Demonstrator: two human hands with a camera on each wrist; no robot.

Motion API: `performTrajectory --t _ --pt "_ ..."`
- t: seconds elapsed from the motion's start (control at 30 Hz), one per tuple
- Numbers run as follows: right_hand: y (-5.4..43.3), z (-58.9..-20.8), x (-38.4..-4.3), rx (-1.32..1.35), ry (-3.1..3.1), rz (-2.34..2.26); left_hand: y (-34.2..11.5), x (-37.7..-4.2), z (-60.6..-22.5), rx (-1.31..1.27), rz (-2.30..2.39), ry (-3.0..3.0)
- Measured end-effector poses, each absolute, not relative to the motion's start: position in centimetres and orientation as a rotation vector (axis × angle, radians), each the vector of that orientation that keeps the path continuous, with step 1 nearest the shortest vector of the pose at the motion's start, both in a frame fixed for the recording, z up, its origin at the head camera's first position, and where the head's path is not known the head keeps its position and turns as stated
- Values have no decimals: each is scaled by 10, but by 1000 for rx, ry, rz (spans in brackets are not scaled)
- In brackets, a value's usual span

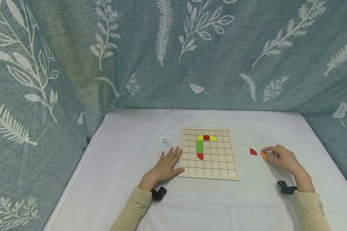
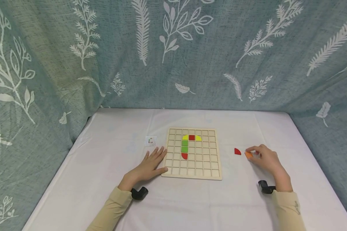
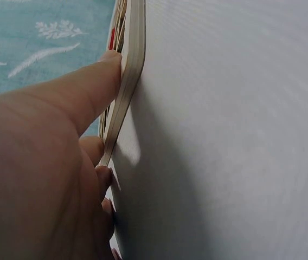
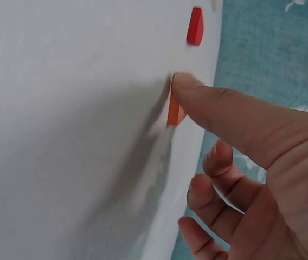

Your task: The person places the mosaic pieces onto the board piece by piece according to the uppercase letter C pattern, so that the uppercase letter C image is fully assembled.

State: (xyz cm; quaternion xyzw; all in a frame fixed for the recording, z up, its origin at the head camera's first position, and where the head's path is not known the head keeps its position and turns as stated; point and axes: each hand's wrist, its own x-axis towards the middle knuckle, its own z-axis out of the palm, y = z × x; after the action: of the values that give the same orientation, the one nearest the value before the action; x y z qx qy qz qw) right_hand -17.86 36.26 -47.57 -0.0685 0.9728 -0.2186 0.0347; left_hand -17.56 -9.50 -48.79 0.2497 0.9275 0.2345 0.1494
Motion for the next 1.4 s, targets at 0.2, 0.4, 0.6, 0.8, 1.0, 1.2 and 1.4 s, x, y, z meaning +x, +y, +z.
performTrajectory --t 0.2,0.4,0.6,0.8,1.0,1.2,1.4 --pt "366 -478 -178 -194 2967 -676 -95 -176 -488 718 672 2669" --pt "365 -478 -177 -190 2986 -661 -97 -176 -491 727 681 2666" --pt "361 -475 -175 -174 3014 -665 -97 -176 -493 729 678 2668" --pt "350 -469 -174 -174 3034 -660 -97 -176 -492 715 678 2664" --pt "340 -467 -177 -211 3052 -655 -96 -176 -492 719 675 2666" --pt "327 -464 -181 -302 3089 -630 -96 -176 -493 711 661 2664" --pt "313 -461 -188 -403 3127 -634 -96 -177 -493 723 674 2666"
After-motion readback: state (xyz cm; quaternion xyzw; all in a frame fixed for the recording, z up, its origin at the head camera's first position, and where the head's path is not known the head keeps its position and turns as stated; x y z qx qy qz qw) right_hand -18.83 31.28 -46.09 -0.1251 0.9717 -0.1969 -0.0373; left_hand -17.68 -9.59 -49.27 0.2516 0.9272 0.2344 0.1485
